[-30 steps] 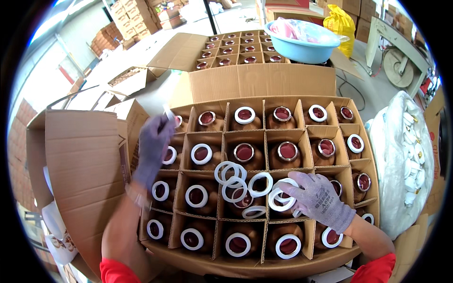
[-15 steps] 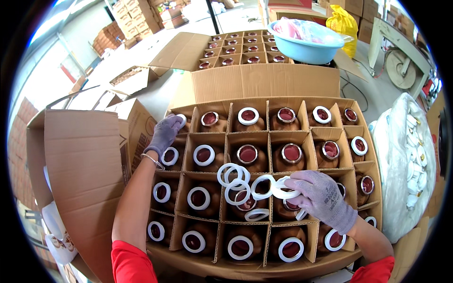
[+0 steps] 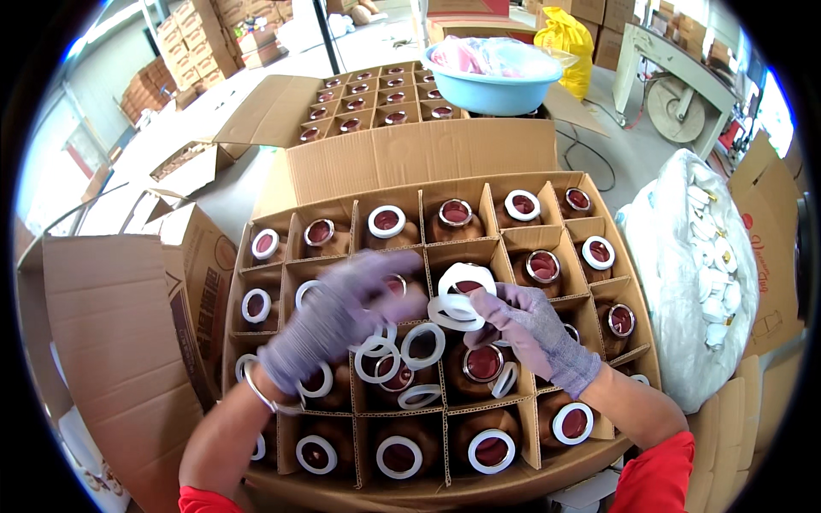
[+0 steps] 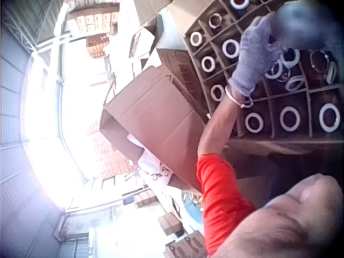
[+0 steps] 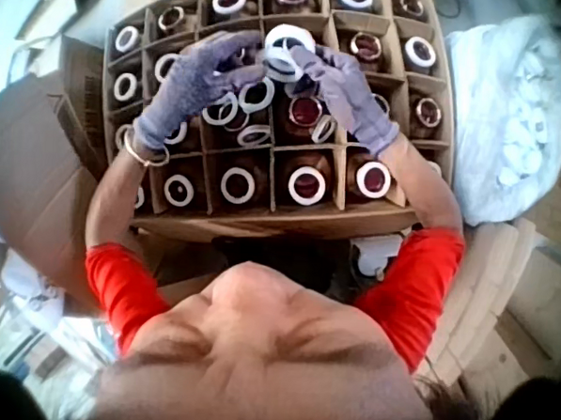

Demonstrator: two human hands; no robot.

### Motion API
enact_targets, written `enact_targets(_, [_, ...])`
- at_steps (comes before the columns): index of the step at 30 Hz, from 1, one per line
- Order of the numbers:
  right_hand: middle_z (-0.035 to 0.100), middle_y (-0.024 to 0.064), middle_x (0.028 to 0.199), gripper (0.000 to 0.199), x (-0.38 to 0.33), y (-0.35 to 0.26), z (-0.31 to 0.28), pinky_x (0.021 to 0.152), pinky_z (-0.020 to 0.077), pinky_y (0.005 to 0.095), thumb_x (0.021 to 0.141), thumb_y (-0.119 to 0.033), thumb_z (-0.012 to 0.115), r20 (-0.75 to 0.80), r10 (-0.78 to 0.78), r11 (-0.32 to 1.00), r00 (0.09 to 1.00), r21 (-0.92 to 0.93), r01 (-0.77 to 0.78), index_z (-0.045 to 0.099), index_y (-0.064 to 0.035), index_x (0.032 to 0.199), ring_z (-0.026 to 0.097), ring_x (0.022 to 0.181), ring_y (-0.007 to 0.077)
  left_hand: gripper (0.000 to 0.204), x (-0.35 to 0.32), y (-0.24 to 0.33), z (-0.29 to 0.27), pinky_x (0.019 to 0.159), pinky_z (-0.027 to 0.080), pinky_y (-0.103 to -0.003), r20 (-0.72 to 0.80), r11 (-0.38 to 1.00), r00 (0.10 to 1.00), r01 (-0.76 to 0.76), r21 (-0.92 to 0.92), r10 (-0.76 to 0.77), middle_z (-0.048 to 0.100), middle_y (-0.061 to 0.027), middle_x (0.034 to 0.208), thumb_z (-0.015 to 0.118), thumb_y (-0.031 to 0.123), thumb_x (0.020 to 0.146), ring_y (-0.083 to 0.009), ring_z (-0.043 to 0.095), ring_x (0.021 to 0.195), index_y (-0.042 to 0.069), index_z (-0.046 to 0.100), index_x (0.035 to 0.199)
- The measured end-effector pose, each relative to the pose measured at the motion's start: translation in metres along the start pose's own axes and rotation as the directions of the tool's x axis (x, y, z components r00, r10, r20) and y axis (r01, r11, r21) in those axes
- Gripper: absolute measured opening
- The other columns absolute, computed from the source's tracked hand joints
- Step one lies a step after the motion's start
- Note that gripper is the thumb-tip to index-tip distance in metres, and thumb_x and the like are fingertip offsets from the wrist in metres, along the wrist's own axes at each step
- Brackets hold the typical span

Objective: The person places white plastic rings onto the necks of brown ceramic jars arranged in a cardboard box. They then pick up white ceramic cups and place them into the box. Finally, they attach gold-colored handles to white ceramic pitchers and place the finished pitchers into a box.

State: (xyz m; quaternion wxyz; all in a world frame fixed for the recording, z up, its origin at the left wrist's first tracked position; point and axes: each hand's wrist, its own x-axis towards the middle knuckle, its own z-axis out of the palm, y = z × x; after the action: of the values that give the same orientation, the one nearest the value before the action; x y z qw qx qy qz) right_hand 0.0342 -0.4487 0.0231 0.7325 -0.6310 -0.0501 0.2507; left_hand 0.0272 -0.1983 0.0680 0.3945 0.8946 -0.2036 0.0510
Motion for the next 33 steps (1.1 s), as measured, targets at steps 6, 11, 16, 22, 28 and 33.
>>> enact_targets(6, [0.067, 0.0064, 0.094, 0.033, -0.004, 0.01, 0.005, 0.073, 0.0574, 0.0252, 0.101, -0.026, 0.06, 0.105, -0.013, 0.969, 0.994, 0.247, -0.014, 0.06, 0.0037, 0.115, 0.069, 0.08, 0.0122, 0.022, -0.016, 0.002, 0.017, 0.071, 0.056, -0.032, -0.049, 0.997, 0.998, 0.045, -0.063, -0.048, 0.07, -0.0123, 0.088, 0.068, 0.012, 0.091, -0.0216, 0.07, 0.079, 0.002, 0.067, 0.109])
enact_targets(11, [0.067, 0.0038, 0.096, 0.033, -0.003, 0.006, -0.006, 0.069, 0.0517, 0.0213, 0.101, -0.024, 0.057, 0.009, -0.174, 0.977, 0.985, 0.125, 0.172, 0.061, 0.0008, 0.123, 0.063, 0.075, 0.0073, 0.038, -0.031, 0.003, 0.004, 0.085, 0.058, -0.028, 0.165, 0.669, 0.962, 0.269, -0.693, -0.216, 0.072, -0.0084, 0.106, 0.061, 0.013, 0.098, -0.0161, 0.07, 0.096, 0.001, 0.058, 0.134])
enact_targets(16, [0.07, 0.0081, 0.107, 0.032, -0.014, -0.003, -0.002, 0.082, 0.0558, 0.0253, 0.089, -0.001, 0.063, 0.146, -0.315, 0.942, 0.938, 0.168, 0.29, 0.064, 0.0043, 0.121, 0.068, 0.087, 0.0131, 0.06, -0.048, 0.014, 0.019, 0.085, 0.056, -0.029, 0.423, 0.444, 0.895, 0.44, -0.781, -0.143, 0.069, -0.0096, 0.109, 0.064, 0.042, 0.096, -0.0138, 0.067, 0.09, -0.001, 0.054, 0.135])
enact_targets(22, [0.072, 0.0062, 0.088, 0.039, -0.01, -0.019, 0.018, 0.066, 0.057, 0.0309, 0.074, -0.014, 0.081, 0.367, -0.727, 0.292, 0.58, -0.599, 0.745, 0.067, -0.0094, 0.11, 0.072, 0.077, 0.0236, 0.036, -0.061, 0.013, 0.035, 0.072, 0.05, -0.021, 0.266, 0.833, 0.937, 0.327, -0.447, -0.225, 0.068, -0.0045, 0.098, 0.051, 0.019, 0.102, -0.0064, 0.062, 0.082, 0.001, 0.056, 0.134])
enact_targets(28, [0.068, 0.0071, 0.08, 0.037, -0.012, -0.018, 0.022, 0.064, 0.0549, 0.0372, 0.069, -0.01, 0.08, 0.335, -0.675, 0.265, 0.658, -0.722, 0.639, 0.065, -0.0097, 0.103, 0.069, 0.072, 0.029, 0.038, -0.058, 0.028, 0.034, 0.072, 0.052, -0.025, 0.124, 0.946, 0.971, 0.227, -0.233, -0.203, 0.071, -0.0061, 0.097, 0.056, 0.007, 0.096, -0.0116, 0.065, 0.085, -0.001, 0.055, 0.132])
enact_targets(33, [0.066, 0.009, 0.074, 0.022, 0.005, -0.015, -0.008, 0.06, 0.0528, 0.0343, 0.075, -0.006, 0.074, 0.05, -0.735, 0.437, 0.677, -0.728, 0.528, 0.061, -0.0068, 0.093, 0.069, 0.067, 0.0225, 0.021, -0.052, 0.022, 0.026, 0.062, 0.056, -0.026, -0.134, 0.947, 0.957, 0.222, -0.232, -0.257, 0.072, -0.0104, 0.089, 0.053, -0.002, 0.095, -0.0127, 0.07, 0.073, -0.003, 0.064, 0.113])
